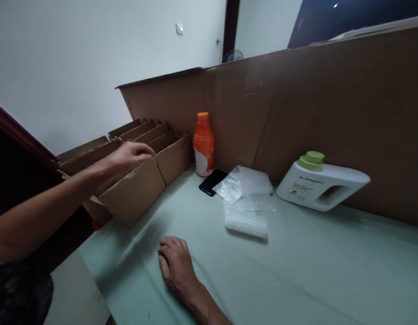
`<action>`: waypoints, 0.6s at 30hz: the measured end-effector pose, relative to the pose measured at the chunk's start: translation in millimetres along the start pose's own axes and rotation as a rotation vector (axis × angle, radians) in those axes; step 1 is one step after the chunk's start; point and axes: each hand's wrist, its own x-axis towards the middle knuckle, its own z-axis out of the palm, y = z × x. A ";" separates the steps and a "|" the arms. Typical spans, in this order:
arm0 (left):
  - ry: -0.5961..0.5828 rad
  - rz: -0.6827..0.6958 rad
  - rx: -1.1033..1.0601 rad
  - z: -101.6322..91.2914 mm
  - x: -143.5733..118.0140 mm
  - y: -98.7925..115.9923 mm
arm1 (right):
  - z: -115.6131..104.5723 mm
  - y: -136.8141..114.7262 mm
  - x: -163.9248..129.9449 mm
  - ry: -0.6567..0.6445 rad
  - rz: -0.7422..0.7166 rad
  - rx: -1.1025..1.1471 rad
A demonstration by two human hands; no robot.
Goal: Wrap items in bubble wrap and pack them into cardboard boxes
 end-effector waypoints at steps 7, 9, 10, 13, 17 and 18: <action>-0.030 -0.497 0.254 -98.4 5.6 -111.4 | -3.6 5.5 1.9 -0.030 -0.047 -0.068; -0.161 -0.503 0.132 -90.4 0.9 -120.0 | -3.7 7.7 2.0 -0.032 -0.062 -0.088; -0.226 -0.499 0.060 -84.6 -0.8 -121.4 | -3.8 8.6 2.0 -0.030 -0.069 -0.095; -0.360 -0.476 -0.032 -70.5 0.4 -122.3 | -4.5 9.8 2.2 -0.026 -0.087 -0.105; -0.302 -0.427 0.229 -66.9 13.9 -128.4 | -5.8 10.3 2.5 -0.032 -0.083 -0.105; -0.279 -0.424 0.281 -67.1 17.6 -130.7 | -6.1 10.3 2.5 -0.034 -0.082 -0.104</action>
